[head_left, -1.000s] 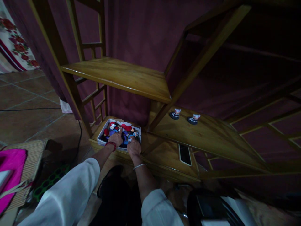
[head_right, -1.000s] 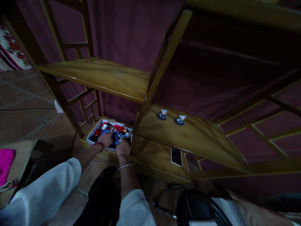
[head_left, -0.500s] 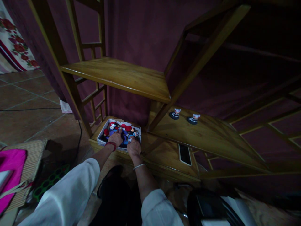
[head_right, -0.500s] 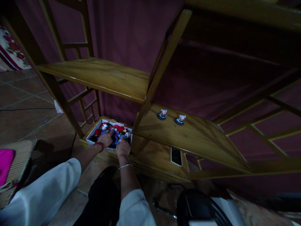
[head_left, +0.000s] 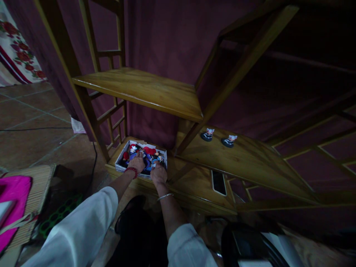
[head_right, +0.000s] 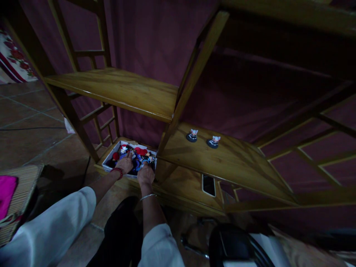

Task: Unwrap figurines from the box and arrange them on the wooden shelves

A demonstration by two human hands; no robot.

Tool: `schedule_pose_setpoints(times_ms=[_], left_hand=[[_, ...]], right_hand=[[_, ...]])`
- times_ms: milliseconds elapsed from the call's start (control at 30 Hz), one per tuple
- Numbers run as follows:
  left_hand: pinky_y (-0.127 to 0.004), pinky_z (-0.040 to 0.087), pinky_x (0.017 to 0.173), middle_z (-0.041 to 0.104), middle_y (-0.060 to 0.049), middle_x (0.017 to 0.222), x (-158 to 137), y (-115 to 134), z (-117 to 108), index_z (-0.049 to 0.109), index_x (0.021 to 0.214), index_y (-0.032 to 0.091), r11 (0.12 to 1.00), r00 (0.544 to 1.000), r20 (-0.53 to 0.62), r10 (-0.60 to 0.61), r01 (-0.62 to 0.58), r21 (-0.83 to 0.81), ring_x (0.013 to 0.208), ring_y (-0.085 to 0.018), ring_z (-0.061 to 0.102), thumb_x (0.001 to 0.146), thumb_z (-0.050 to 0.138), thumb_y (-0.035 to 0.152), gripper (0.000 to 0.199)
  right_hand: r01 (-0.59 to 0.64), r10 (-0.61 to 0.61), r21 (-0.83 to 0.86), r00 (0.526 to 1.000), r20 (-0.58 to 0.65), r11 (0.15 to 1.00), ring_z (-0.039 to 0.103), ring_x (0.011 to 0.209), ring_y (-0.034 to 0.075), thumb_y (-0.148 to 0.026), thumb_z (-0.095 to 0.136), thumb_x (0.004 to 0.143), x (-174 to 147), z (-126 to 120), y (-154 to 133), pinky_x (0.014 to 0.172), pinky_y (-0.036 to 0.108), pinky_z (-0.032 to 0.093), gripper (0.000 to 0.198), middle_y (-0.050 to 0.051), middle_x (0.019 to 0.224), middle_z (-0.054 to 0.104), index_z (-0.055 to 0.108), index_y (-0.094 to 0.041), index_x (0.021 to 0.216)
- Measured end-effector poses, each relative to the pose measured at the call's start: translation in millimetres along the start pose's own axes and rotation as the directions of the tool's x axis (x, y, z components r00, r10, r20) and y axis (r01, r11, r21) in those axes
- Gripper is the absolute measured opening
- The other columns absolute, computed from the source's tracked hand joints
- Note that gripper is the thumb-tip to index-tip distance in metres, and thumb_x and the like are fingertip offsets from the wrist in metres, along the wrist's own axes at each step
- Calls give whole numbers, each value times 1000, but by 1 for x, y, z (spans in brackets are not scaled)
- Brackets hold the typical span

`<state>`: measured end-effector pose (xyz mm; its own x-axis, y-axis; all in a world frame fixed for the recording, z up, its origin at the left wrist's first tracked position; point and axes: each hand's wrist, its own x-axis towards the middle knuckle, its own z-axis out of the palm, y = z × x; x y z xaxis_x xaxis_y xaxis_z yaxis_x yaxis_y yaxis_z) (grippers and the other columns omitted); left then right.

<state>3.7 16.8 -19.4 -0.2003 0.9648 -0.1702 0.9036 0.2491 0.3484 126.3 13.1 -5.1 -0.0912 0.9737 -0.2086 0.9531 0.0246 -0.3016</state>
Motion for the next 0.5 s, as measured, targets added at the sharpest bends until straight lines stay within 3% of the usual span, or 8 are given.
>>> schedule_pose_setpoints(times_ms=[200, 500], left_hand=[[-38, 38, 89, 36, -21, 130, 0, 0, -3, 24, 132, 5, 999, 999, 11, -32, 32, -16, 111, -29, 45, 79, 34, 26, 58], [-35, 41, 86, 40, -15, 127, -1, -1, -3, 31, 129, 13, 999, 1000, -18, -16, 15, -31, 104, -25, 50, 76, 38, 23, 54]], right_hand=[[18, -17, 24, 999, -33, 1000, 58, 89, 16, -20, 39, 83, -1, -1, 1, 72, 26, 42, 31, 4, 103, 59, 49, -29, 110], [30, -26, 48, 997, -79, 998, 57, 86, 15, -18, 41, 81, -3, -1, 1, 70, 25, 41, 30, 4, 106, 57, 51, -30, 107]])
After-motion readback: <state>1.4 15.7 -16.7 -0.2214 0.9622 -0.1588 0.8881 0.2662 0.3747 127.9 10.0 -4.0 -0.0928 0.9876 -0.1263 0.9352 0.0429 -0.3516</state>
